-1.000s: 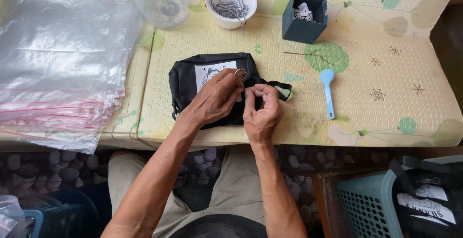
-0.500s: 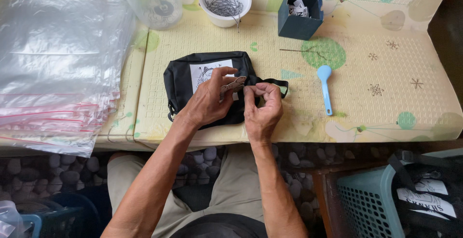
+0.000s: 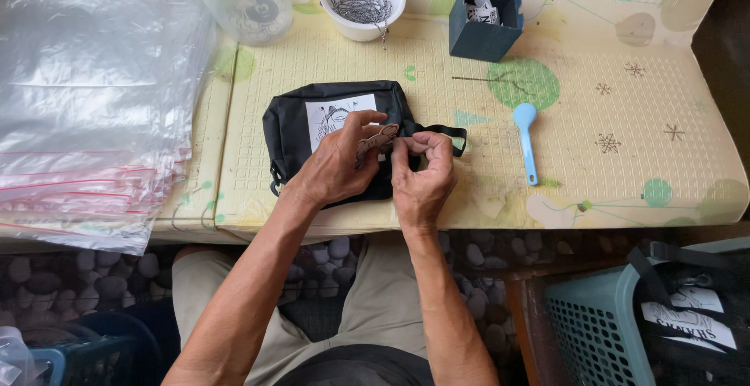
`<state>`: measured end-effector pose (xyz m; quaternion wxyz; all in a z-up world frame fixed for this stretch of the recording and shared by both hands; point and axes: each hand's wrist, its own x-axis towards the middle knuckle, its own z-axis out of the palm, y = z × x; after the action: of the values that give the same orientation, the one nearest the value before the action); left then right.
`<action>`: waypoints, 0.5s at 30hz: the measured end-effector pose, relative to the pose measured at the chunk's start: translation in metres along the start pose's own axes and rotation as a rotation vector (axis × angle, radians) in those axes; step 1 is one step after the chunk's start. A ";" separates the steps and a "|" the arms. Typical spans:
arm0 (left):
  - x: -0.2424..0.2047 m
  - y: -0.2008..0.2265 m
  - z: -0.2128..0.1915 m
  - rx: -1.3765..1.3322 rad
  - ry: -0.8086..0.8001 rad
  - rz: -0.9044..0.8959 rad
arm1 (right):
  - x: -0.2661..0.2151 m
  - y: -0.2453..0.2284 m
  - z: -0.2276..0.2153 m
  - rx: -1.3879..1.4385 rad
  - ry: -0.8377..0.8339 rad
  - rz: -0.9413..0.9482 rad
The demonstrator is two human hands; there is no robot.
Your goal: The person organizes a black bag by attaching a strap and a character pin to it before placing it inside a plastic bag.
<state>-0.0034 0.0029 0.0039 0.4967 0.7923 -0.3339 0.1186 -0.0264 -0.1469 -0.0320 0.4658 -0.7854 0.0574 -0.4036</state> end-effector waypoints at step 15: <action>0.005 -0.001 -0.001 -0.070 0.061 0.103 | -0.002 -0.004 0.000 -0.067 0.004 -0.038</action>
<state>0.0015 0.0021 0.0065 0.5272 0.7522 -0.3629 0.1566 -0.0288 -0.1434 -0.0306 0.4314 -0.8006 0.0568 -0.4120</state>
